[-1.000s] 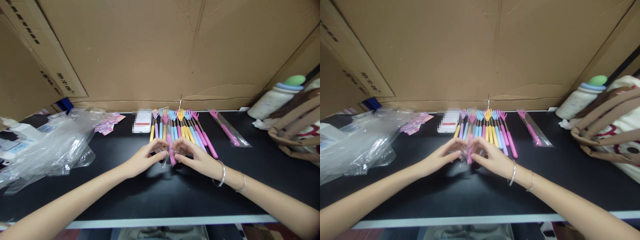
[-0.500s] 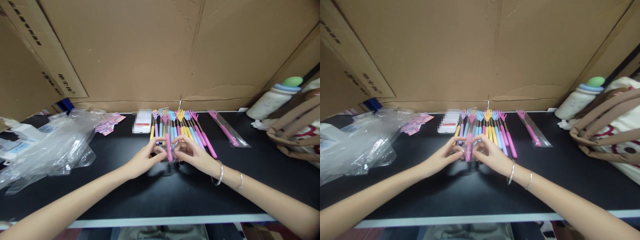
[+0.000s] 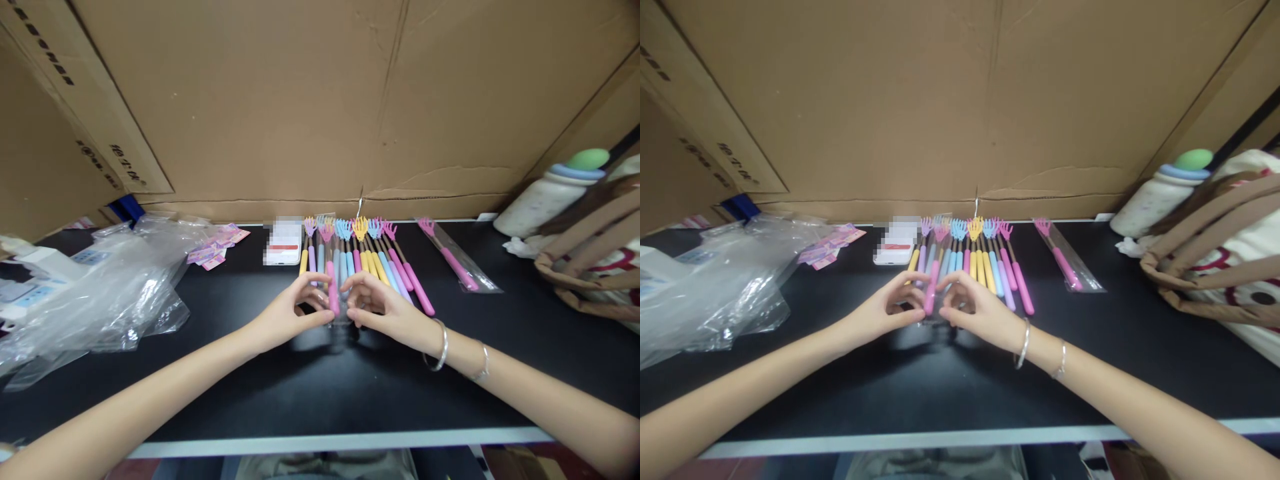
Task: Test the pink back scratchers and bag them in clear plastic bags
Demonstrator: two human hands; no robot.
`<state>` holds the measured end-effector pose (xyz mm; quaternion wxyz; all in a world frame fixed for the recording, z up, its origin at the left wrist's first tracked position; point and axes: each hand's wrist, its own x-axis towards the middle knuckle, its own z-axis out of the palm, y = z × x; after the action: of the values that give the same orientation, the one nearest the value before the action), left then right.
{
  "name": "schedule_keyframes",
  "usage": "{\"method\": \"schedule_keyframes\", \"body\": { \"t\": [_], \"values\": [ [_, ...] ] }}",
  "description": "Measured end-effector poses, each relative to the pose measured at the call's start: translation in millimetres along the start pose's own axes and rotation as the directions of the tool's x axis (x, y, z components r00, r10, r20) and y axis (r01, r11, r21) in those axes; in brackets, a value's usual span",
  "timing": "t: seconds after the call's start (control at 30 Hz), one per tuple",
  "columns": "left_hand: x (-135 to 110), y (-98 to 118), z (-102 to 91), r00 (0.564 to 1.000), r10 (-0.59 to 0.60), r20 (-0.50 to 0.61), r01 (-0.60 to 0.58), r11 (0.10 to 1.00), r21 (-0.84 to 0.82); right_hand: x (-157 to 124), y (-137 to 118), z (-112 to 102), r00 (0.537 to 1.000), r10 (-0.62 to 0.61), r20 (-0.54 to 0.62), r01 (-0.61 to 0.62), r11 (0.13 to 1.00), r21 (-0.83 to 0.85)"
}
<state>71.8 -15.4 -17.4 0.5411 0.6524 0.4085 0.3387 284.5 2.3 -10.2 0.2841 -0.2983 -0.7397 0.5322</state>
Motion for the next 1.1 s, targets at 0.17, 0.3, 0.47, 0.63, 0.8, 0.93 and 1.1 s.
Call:
{"method": "schedule_keyframes", "body": {
  "t": [0.17,0.3,0.47,0.63,0.8,0.93,1.1],
  "values": [
    [-2.7,2.6,-0.4,0.999,0.041,0.027,-0.044,0.993,0.113,-1.6,-4.8,-0.4,1.0,-0.026,0.011,0.027,0.99,-0.135],
    [-4.4,4.4,-0.8,0.996,0.083,0.036,-0.089,0.973,0.215,-2.9,-6.0,-0.4,0.998,-0.063,0.026,0.068,0.966,-0.248],
    [-3.8,4.1,-1.9,0.991,0.129,0.037,-0.134,0.94,0.315,-2.9,-6.5,-1.5,0.988,-0.152,0.036,0.154,0.913,-0.378],
    [-4.6,2.2,-3.4,0.981,0.192,0.031,-0.184,0.866,0.465,-3.9,-3.6,-3.2,0.979,-0.197,0.053,0.196,0.841,-0.503],
    [-5.7,-0.3,-4.0,0.976,0.219,0.019,-0.189,0.79,0.583,-6.2,0.5,-4.6,0.979,-0.196,0.053,0.185,0.758,-0.625],
    [-6.7,0.9,-4.1,0.968,0.25,0.013,-0.198,0.734,0.65,-6.5,-4.3,-5.1,0.97,-0.233,0.066,0.21,0.673,-0.709],
    [-9.2,6.0,-4.0,0.946,0.322,0.018,-0.211,0.575,0.791,-6.5,-13.2,-3.9,0.946,-0.304,0.111,0.271,0.555,-0.786]
  ]
}}
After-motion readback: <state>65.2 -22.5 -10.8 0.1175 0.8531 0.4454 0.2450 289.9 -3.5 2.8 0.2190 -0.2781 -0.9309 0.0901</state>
